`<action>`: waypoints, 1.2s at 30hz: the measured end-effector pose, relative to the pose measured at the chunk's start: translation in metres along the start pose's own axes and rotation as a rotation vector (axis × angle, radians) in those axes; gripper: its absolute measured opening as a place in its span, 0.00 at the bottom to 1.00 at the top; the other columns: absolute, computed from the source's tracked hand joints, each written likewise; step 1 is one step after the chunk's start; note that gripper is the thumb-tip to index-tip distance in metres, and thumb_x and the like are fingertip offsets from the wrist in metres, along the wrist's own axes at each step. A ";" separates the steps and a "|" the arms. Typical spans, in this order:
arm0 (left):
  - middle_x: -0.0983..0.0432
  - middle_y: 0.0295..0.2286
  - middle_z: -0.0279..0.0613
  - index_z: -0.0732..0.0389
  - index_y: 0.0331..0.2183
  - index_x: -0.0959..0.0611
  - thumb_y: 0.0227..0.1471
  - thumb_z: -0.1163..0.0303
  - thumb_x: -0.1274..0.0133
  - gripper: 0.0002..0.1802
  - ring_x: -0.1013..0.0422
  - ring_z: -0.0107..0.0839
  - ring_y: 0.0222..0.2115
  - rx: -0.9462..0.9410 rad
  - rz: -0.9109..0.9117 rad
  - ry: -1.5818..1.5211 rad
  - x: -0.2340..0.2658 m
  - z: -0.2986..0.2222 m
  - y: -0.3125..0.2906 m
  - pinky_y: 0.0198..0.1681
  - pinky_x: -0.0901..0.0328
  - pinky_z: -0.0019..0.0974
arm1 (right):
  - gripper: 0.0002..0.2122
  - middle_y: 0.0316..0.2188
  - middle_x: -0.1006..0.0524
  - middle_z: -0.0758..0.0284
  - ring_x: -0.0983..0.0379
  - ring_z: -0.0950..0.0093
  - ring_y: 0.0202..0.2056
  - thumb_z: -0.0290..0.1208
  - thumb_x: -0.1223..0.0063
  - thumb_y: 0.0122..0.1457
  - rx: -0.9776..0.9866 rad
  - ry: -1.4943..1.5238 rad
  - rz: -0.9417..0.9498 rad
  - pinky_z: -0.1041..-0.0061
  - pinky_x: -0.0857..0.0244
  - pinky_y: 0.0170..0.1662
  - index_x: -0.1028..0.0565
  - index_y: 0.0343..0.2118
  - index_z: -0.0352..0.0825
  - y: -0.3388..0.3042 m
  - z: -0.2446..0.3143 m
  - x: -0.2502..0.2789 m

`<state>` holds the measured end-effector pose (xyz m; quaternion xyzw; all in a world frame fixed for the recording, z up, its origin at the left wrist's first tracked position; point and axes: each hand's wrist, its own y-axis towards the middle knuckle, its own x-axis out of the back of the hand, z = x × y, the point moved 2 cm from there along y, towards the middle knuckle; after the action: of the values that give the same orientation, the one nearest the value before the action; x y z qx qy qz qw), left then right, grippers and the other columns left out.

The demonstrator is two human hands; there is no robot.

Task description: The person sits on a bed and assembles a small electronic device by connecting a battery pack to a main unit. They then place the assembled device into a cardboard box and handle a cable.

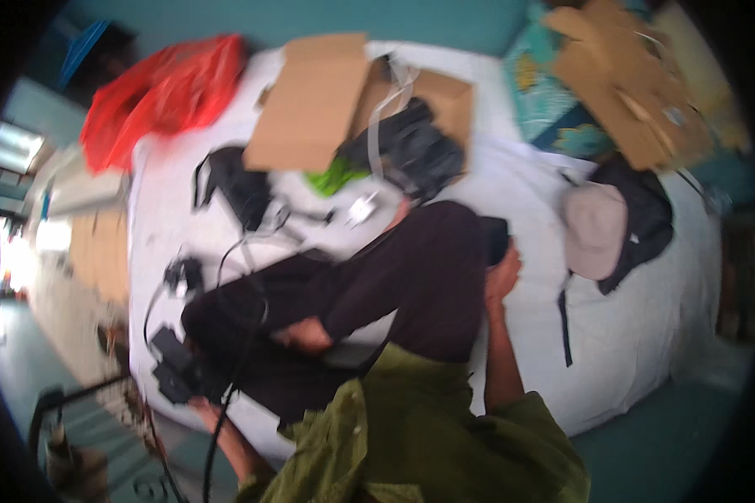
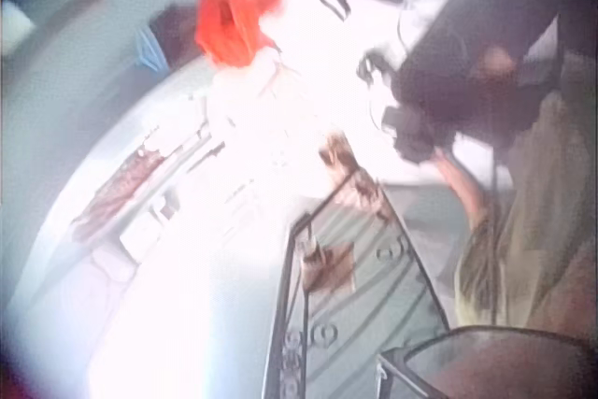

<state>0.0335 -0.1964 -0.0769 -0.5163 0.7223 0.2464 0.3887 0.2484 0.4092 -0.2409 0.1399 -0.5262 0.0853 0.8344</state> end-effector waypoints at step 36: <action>0.26 0.40 0.41 0.64 0.49 0.27 0.58 0.57 0.55 0.24 0.28 0.31 0.40 0.313 -0.697 0.883 0.158 0.009 -0.126 0.43 0.33 0.34 | 0.28 0.51 0.31 0.55 0.34 0.59 0.51 0.40 0.46 0.55 0.154 0.013 0.069 0.56 0.38 0.49 0.39 0.59 0.40 0.008 0.006 0.007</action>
<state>0.1280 -0.3205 -0.2052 -0.7137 0.6311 -0.2445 0.1805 0.2443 0.4147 -0.2316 0.1848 -0.5173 0.1551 0.8211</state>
